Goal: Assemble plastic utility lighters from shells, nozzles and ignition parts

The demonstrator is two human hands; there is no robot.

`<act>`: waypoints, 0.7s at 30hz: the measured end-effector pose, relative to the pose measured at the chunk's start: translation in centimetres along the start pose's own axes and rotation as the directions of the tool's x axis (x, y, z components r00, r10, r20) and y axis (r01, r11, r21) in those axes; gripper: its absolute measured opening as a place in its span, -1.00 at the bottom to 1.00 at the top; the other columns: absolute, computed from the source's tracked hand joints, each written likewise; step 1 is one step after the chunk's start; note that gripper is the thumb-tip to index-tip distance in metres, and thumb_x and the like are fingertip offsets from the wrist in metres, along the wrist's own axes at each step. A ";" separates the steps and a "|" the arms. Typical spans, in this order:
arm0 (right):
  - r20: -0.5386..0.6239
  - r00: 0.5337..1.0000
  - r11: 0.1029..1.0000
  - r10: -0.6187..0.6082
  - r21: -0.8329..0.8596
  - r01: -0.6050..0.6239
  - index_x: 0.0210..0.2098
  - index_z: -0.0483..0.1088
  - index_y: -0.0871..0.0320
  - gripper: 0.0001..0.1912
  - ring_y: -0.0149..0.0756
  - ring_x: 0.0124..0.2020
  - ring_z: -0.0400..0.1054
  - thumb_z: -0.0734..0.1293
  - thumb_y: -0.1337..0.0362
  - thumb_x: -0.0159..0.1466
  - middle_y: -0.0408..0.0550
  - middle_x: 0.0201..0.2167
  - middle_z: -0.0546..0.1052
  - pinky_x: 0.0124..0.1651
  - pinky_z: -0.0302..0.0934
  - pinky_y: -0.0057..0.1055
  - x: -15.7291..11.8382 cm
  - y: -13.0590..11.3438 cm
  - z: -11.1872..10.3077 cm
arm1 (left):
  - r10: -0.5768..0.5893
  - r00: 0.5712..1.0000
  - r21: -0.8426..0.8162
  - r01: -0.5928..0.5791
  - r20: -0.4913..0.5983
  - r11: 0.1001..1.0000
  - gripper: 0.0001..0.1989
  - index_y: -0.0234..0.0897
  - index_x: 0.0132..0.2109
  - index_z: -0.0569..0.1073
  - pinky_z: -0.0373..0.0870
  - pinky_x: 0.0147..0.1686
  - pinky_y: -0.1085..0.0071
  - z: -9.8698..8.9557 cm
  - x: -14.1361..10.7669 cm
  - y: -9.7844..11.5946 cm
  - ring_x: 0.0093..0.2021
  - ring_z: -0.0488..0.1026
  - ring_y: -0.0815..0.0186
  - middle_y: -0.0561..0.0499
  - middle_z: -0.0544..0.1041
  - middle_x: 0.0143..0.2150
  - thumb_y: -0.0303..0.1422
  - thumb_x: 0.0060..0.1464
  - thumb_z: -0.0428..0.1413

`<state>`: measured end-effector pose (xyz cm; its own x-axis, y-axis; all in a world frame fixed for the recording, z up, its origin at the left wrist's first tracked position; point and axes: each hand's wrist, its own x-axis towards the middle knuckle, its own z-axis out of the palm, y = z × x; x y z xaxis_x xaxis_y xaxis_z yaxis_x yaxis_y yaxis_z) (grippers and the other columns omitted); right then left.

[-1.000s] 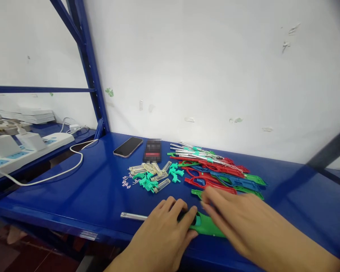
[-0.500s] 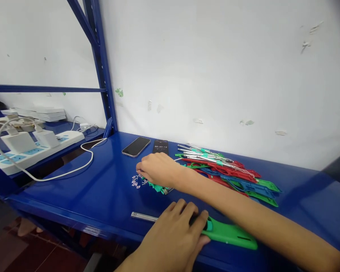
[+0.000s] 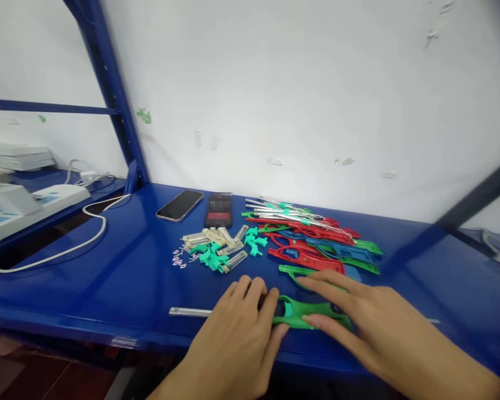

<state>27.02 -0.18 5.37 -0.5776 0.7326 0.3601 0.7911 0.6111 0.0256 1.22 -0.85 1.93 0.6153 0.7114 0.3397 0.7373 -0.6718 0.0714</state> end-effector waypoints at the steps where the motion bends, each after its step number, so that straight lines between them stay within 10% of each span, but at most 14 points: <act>1: -0.003 0.998 0.998 0.056 0.011 -0.056 0.34 0.47 -0.01 -0.51 0.00 -0.05 0.71 0.21 -0.06 0.58 0.03 0.20 0.67 -0.13 0.63 -0.14 -1.4 0.2 0.8 | 0.000 1.000 -0.002 0.000 -0.007 1.000 -0.55 -0.39 0.36 0.44 0.62 0.05 -0.18 0.1 0.0 -0.1 0.11 0.54 -0.18 -0.29 0.57 0.09 -0.26 0.50 -0.02; 11: -0.108 0.960 0.962 0.258 0.125 -0.245 0.23 0.50 -0.14 -0.64 -0.18 -0.20 0.71 0.22 -0.01 0.59 0.05 0.36 0.50 -0.31 0.62 -0.26 -4.5 -0.6 3.1 | -0.006 0.991 -0.041 0.000 -0.137 0.999 -0.57 -0.22 0.40 0.39 0.63 -0.03 -0.10 0.9 0.0 -0.8 -0.10 0.54 0.04 -0.13 0.53 -0.06 -0.26 0.50 0.02; 21: -0.193 0.954 0.943 0.227 0.288 -0.166 0.10 0.51 -0.08 -0.81 -0.29 -0.12 0.69 0.32 0.26 0.56 -0.07 0.01 0.67 -0.17 0.54 -0.43 -4.8 -0.8 2.9 | -0.047 0.972 -0.234 -0.009 -0.232 0.972 -0.72 -0.22 0.14 0.55 0.60 -0.07 0.06 0.7 0.2 -1.5 -0.08 0.54 0.12 -0.10 0.52 -0.02 -0.48 0.42 0.03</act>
<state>28.60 -3.28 0.95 -0.3326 0.7803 0.5296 0.7842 0.5408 -0.3043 0.40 0.45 1.20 0.4985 0.6744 0.5446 0.6457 -0.7081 0.2858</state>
